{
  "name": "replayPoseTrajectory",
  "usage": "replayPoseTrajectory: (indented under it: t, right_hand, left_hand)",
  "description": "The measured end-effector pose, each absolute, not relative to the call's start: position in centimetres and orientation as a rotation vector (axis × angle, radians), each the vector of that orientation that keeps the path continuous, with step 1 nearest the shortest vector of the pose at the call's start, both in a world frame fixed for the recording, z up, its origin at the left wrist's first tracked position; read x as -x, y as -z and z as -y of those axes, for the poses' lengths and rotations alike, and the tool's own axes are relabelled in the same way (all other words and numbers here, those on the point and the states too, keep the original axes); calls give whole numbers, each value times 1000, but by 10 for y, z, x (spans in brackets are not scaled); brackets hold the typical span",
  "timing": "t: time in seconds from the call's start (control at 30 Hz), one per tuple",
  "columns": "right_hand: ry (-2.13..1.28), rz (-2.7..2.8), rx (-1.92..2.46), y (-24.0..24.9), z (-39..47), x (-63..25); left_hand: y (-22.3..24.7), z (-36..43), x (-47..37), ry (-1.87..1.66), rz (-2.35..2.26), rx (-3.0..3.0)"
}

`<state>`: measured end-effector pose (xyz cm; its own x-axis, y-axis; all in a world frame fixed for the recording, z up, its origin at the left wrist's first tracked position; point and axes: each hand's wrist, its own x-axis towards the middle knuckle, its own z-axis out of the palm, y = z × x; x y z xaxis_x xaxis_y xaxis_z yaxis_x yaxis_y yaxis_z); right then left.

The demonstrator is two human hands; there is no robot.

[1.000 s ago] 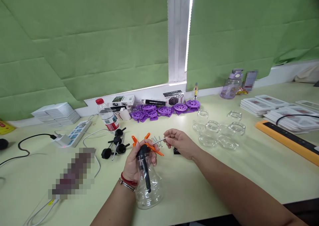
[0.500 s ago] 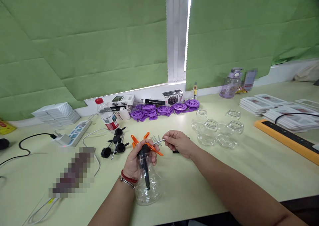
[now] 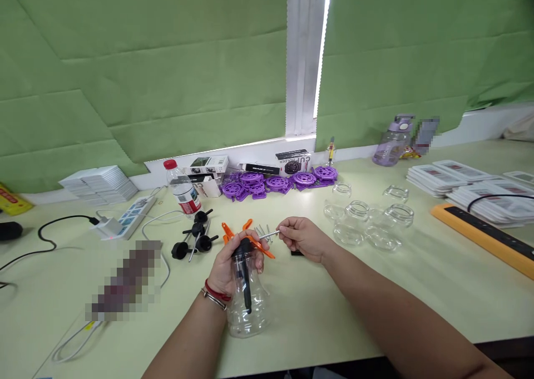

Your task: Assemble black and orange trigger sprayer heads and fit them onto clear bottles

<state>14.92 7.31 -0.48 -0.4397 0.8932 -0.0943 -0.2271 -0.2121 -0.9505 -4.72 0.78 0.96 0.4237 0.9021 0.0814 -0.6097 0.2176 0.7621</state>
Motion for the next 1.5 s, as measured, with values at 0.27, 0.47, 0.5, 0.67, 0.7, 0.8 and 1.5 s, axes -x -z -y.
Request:
replayPoseTrajectory:
  t: [0.27,0.47,0.5,0.67,0.7,0.8,1.5]
  right_hand:
    - [-900,1928,1317,9,-83,-150]
    - [-293,2592,1343,14,-78,-129]
    - [-224,2639,1343,15,-77,-127]
    - [-112,2711,1384,18,-73,-123]
    - [-118,2714,1387,18,-73,-124]
    - [-127,2724,1383,18,-73,-125]
    - [-288,2486,1440,8,-72,-130]
  left_hand:
    - [-16,-9,56,-1255,-457,-769]
    - [-15,-9,60,-1284,-487,-745]
    - [-15,-9,60,-1285,-486,-748]
    - [-16,-9,59,-1297,-478,-758]
    - [-17,-9,59,-1296,-478,-758]
    - [-17,-9,59,-1290,-480,-762]
    - [-18,-7,58,-1284,-489,-761]
